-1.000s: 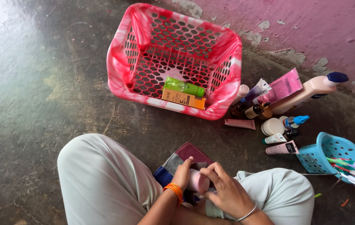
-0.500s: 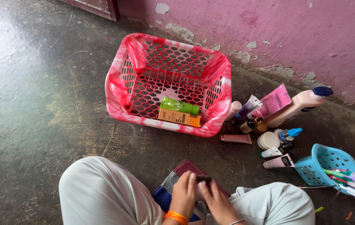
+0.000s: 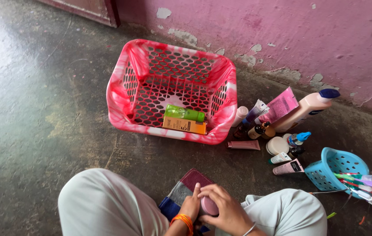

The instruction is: The person sits on the floor and wipes several cosmetic items with a cloth, including a green tube, a gold box, a pink jar, and a pink tube. Each item is wiped and then placed into a red plastic basket.

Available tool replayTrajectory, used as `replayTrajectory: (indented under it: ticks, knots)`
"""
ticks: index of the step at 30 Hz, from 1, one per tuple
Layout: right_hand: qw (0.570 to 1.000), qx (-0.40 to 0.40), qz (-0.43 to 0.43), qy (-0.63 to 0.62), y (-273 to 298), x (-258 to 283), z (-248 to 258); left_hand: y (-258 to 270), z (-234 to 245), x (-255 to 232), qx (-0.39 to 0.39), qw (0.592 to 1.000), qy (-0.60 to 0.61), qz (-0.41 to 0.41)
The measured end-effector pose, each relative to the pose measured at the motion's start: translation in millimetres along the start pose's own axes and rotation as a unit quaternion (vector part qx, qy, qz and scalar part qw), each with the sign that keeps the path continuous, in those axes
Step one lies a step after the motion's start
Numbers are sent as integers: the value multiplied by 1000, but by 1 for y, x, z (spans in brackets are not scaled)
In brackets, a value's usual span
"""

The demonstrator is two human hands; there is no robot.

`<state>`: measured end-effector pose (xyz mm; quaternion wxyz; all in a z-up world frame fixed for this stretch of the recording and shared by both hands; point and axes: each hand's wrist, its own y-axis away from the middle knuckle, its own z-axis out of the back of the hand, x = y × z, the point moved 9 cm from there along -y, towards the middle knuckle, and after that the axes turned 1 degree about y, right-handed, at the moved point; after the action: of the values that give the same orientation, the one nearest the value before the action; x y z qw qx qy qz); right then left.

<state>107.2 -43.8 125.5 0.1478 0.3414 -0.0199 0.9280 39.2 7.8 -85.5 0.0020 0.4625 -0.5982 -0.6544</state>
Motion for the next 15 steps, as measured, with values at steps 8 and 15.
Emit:
replayTrajectory:
  ticks: [8, 15]
  knots:
    - [954, -135, -177, -200, 23, -76, -17, 32, 21, -49, -185, 963, -178, -88]
    - [934, -218, -267, -91, 44, -135, -17, 94, 18, -95, -199, 955, -96, -199]
